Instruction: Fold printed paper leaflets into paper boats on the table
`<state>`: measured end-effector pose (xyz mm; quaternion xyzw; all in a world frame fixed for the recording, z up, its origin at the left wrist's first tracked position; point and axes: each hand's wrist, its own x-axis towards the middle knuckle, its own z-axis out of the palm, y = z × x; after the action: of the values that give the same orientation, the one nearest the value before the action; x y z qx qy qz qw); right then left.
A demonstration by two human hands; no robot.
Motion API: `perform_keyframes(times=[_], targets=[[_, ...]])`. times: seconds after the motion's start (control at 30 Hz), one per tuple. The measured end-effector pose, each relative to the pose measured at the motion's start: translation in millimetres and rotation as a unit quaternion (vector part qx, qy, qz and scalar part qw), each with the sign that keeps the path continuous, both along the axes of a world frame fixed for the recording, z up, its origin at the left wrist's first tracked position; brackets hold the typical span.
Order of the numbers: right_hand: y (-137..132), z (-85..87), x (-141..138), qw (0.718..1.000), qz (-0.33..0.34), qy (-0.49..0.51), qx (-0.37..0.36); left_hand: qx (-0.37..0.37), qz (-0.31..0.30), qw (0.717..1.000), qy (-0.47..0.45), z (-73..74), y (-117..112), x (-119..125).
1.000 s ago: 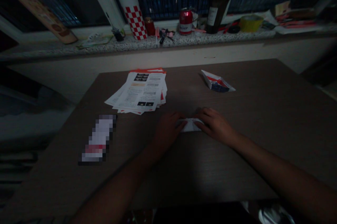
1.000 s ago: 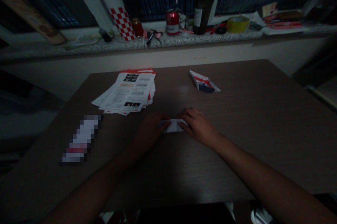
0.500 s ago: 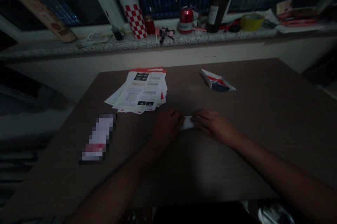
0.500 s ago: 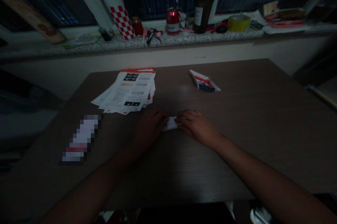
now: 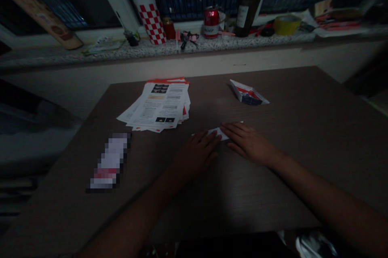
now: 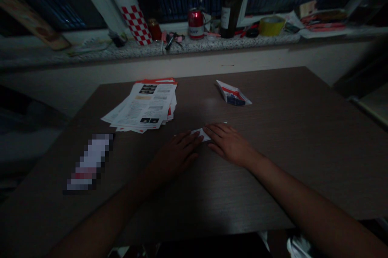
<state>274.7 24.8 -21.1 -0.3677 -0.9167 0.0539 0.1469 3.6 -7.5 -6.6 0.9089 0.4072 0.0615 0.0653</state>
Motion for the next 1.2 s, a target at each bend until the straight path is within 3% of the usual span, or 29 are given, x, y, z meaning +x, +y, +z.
perform_keyframes(times=[0.5,0.87,1.2], targets=[[-7,-5.7,2,0.999,0.005,-0.029,-0.019,0.008,-0.003,1.0,0.012,-9.0,-3,-4],[-7,-5.1,0,1.0,0.004,-0.025,-0.012,0.002,0.009,1.0,0.003,-4.5,-5,-1],[-14,-0.9,8,0.998,0.048,-0.022,-0.027,0.007,-0.004,1.0,0.0,-7.6,-6,-2]])
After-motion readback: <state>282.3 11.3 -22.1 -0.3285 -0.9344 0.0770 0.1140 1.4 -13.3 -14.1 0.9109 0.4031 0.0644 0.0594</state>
